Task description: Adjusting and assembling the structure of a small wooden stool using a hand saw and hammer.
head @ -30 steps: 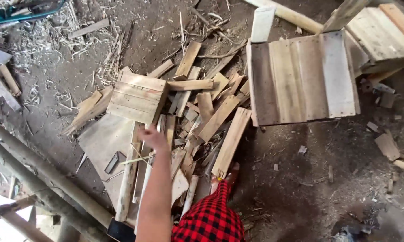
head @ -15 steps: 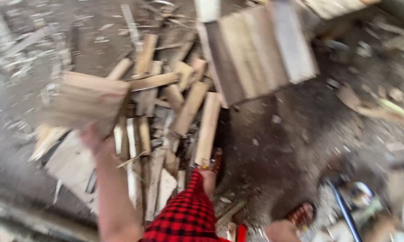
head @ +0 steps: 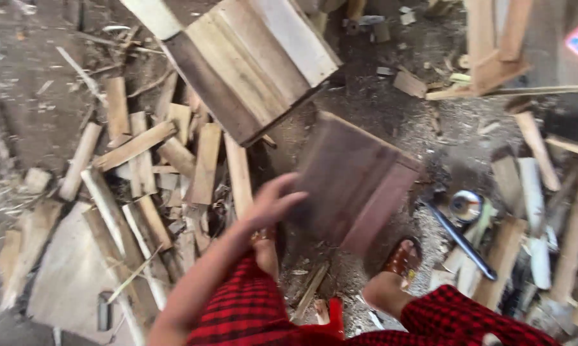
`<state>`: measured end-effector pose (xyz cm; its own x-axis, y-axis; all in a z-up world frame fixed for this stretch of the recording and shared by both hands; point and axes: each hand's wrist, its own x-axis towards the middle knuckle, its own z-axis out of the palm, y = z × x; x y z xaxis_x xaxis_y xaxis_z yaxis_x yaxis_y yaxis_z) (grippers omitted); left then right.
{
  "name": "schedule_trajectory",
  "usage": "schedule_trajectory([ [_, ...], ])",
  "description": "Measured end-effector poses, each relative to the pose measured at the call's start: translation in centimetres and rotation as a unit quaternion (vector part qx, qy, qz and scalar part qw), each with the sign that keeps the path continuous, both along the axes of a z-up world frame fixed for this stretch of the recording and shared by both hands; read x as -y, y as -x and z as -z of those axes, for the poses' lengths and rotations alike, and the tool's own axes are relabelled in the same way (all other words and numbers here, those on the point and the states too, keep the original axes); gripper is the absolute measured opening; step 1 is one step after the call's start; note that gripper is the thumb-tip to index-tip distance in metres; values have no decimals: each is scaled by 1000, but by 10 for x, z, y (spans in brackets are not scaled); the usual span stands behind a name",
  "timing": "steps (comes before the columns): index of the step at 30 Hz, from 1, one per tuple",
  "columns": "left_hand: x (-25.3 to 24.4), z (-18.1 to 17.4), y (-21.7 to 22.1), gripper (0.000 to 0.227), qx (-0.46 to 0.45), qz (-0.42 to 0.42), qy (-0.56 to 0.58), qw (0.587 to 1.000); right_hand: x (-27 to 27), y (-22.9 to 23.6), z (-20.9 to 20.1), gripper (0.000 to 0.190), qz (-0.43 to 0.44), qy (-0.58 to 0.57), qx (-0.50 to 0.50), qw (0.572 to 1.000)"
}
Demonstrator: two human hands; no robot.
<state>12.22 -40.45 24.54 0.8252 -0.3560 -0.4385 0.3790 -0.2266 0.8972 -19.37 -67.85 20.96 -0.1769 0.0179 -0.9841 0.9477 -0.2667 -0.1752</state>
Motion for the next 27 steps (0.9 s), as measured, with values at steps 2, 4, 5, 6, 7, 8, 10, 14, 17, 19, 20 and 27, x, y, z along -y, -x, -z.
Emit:
schedule_trajectory([
  [2, 29, 55, -2, 41, 24, 28, -15, 999, -12, -39, 5, 34, 7, -26, -17, 999],
  [4, 49, 114, 2, 26, 27, 101, -69, 992, -16, -76, 11, 33, 8, -43, -35, 998],
  [5, 35, 137, 2, 26, 26, 92, -69, 993, -11, -95, 16, 33, 9, -49, -44, 998],
  [6, 21, 161, 7, 30, 239, 93, -194, 947, -8, -109, 18, 32, 14, -53, -56, 997],
  [7, 9, 185, 12, 41, 436, 92, -308, 840, -3, -123, 21, 32, 19, -58, -69, 996],
  [8, -15, 174, 10, 41, 431, 95, -310, 842, 0, -135, 29, 32, 30, -66, -82, 994],
  [10, -61, 153, 1, 42, 423, 213, -483, 736, 6, -152, 38, 31, 53, -81, -106, 990],
  [14, -99, 137, -16, 50, 267, 490, -525, 642, 24, -126, 77, 18, 204, -23, -58, 977],
  [17, -100, 135, -18, 50, 471, 499, -572, 449, 39, -98, 94, 18, 361, -62, 117, 923],
  [19, -85, 83, -26, 24, 401, 460, -487, 625, 27, -130, 51, 24, 235, -70, -6, 969],
  [20, -73, 57, -26, 24, 417, 458, -484, 618, 24, -135, 42, 24, 245, -66, 9, 967],
  [27, -8, -77, -18, 45, 201, 265, -259, 907, 248, -49, -3, 30, -596, -5, -62, 800],
])
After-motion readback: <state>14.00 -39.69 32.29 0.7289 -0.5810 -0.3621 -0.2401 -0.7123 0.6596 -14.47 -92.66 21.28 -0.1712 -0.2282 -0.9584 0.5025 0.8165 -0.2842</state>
